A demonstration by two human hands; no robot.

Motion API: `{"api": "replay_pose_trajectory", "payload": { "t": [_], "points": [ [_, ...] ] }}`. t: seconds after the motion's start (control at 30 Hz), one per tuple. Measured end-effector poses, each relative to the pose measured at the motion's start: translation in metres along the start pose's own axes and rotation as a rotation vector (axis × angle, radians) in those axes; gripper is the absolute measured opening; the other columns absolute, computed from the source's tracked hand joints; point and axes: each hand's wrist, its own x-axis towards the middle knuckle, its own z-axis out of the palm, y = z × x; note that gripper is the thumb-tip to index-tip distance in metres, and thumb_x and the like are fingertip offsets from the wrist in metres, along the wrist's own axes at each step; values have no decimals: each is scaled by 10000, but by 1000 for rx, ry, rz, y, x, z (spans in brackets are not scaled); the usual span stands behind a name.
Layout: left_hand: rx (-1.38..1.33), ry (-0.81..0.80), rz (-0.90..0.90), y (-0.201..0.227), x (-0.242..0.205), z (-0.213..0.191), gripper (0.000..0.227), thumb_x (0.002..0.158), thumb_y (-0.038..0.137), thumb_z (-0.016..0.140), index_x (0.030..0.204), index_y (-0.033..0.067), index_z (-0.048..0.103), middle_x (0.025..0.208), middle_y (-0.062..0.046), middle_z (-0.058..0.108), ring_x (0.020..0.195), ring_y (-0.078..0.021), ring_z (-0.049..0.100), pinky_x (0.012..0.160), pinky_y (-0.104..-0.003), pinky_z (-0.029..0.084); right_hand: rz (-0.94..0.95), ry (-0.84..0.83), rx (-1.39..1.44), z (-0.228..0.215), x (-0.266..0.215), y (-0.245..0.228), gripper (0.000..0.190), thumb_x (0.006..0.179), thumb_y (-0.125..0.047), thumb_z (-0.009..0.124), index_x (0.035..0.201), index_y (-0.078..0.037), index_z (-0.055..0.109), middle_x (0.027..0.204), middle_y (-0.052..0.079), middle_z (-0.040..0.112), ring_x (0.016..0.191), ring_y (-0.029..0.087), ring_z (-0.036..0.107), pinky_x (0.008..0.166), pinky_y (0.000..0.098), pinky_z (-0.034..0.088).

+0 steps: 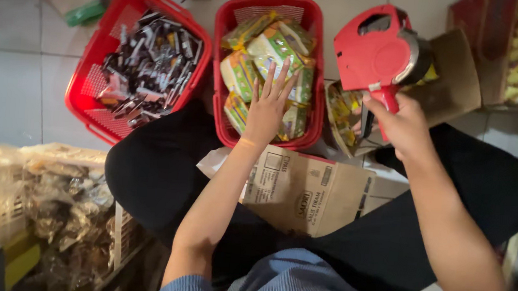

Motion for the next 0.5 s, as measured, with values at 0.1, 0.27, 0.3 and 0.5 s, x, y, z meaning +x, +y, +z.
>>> {"api": "replay_pose_trajectory", "payload": {
  "t": [0.1,0.27,0.3,0.5],
  "points": [
    [-29,-38,80,20,6,-11,840,921,166,636,1656,154,230,1727,-67,120,1595,-303,167,1235,-530,314,2,25,34,-27,-1,-7,268,1010,-205,678,1164,12,651,977,126,747,674,213,716,576,294,556],
    [11,-45,238,62,10,-12,772,952,135,576,1652,117,250,1727,-71,141,1596,-280,160,1240,-487,301,-24,120,138,-75,-12,-11,278,1039,-199,658,1239,-7,645,993,139,740,707,231,726,614,334,585],
    [-38,-80,274,70,10,-10,782,943,131,574,1652,108,245,1730,-71,141,1598,-274,160,1247,-474,301,-36,138,189,-84,-14,-11,274,1043,-192,657,1241,-3,638,991,146,732,716,238,730,633,350,610],
    [-33,-161,465,126,14,26,815,925,118,573,1657,75,218,1734,-84,120,1604,-263,158,1251,-441,307,-21,293,312,-127,-36,-1,271,1056,-172,632,1248,19,631,989,168,734,740,276,742,639,384,621]
  ]
}}
